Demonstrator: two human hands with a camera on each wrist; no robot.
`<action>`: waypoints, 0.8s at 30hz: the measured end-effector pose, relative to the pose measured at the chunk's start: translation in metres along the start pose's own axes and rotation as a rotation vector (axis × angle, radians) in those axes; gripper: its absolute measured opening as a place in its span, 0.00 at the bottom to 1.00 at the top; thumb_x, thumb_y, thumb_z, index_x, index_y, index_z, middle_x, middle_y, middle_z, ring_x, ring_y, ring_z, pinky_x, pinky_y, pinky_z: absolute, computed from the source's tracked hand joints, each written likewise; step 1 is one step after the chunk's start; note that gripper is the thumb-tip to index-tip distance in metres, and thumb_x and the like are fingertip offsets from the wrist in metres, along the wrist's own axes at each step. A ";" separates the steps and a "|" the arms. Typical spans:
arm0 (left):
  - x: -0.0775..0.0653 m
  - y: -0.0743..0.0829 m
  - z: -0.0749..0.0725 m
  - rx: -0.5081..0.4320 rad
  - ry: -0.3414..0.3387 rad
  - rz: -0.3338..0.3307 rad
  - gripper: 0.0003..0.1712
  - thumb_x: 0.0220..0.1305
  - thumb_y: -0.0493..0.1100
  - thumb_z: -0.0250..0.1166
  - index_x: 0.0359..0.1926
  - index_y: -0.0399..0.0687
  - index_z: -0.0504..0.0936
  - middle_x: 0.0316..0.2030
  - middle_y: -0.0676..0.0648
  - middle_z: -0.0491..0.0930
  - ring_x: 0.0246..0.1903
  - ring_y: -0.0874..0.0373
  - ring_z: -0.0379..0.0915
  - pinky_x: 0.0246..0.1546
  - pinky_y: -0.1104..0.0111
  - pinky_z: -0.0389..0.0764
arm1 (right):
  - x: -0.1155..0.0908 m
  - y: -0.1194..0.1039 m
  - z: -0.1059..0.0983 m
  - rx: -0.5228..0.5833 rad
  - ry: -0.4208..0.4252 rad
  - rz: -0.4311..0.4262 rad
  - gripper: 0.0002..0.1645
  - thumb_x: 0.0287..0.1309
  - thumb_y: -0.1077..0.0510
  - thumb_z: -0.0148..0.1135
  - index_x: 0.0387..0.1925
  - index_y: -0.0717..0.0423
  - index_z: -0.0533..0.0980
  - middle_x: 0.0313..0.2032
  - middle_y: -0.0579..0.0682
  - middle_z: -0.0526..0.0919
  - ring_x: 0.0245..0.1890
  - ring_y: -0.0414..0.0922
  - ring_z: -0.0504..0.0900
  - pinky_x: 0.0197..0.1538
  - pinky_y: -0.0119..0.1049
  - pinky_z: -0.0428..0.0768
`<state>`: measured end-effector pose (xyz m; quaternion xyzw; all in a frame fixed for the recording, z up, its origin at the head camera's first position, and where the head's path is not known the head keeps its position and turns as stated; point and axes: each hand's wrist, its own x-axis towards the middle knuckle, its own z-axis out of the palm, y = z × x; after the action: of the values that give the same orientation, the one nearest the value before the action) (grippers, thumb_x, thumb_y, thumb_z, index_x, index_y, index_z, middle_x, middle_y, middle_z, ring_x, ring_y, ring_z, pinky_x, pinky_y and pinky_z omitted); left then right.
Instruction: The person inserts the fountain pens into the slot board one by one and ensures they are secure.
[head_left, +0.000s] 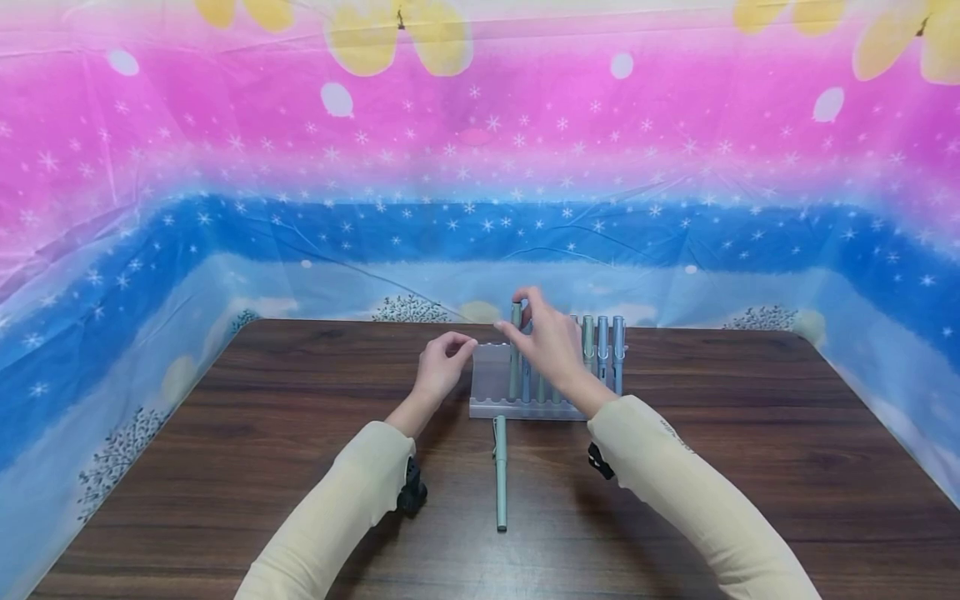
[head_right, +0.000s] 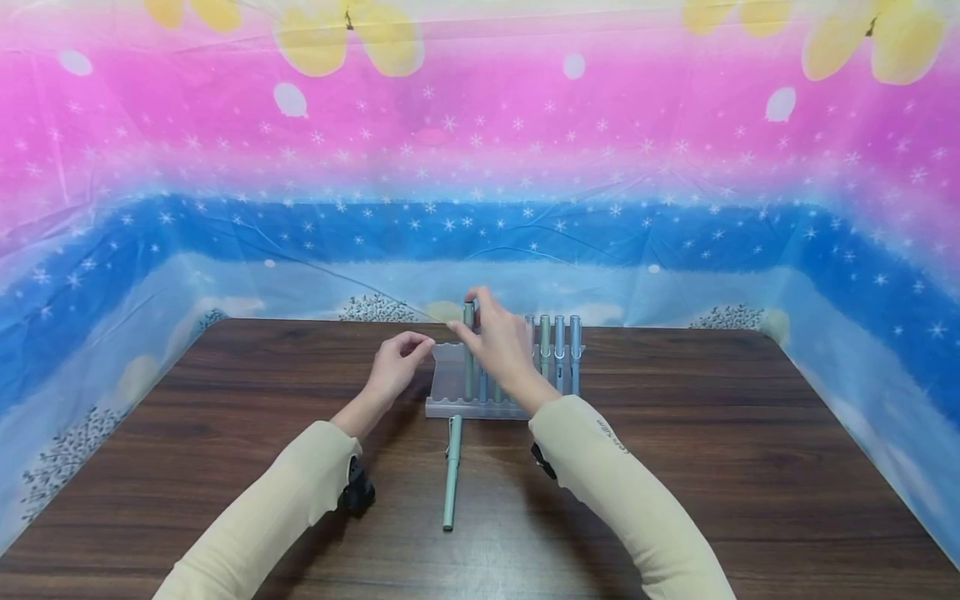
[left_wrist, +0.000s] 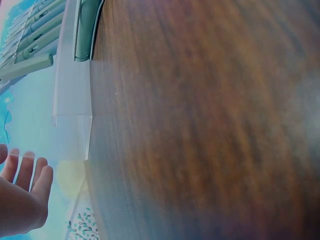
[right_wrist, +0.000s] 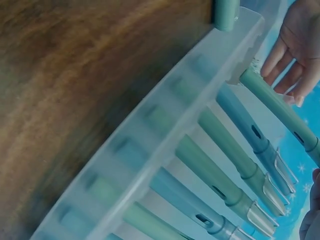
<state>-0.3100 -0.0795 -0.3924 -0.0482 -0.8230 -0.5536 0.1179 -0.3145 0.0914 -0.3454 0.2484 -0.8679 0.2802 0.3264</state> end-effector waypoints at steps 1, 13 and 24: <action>0.000 0.000 0.000 0.001 0.000 0.000 0.11 0.60 0.44 0.57 0.37 0.40 0.79 0.35 0.46 0.78 0.38 0.54 0.72 0.40 0.63 0.71 | -0.001 0.000 0.001 -0.005 0.003 -0.002 0.23 0.49 0.49 0.64 0.43 0.51 0.66 0.21 0.44 0.72 0.10 0.37 0.60 0.14 0.33 0.59; 0.000 -0.001 0.000 0.004 -0.005 -0.002 0.12 0.61 0.44 0.57 0.38 0.41 0.79 0.36 0.46 0.78 0.38 0.54 0.72 0.40 0.62 0.71 | -0.011 0.000 0.009 -0.029 -0.026 -0.007 0.23 0.51 0.45 0.60 0.45 0.49 0.65 0.22 0.43 0.72 0.09 0.38 0.58 0.12 0.33 0.58; 0.001 -0.001 0.000 0.005 -0.010 -0.008 0.12 0.61 0.45 0.57 0.38 0.41 0.79 0.36 0.46 0.77 0.38 0.54 0.72 0.40 0.63 0.71 | -0.016 0.004 0.012 -0.011 -0.069 0.040 0.23 0.51 0.45 0.60 0.45 0.50 0.66 0.23 0.48 0.75 0.10 0.38 0.61 0.12 0.33 0.59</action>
<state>-0.3109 -0.0802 -0.3932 -0.0475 -0.8251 -0.5519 0.1115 -0.3118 0.0907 -0.3657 0.2387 -0.8850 0.2730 0.2920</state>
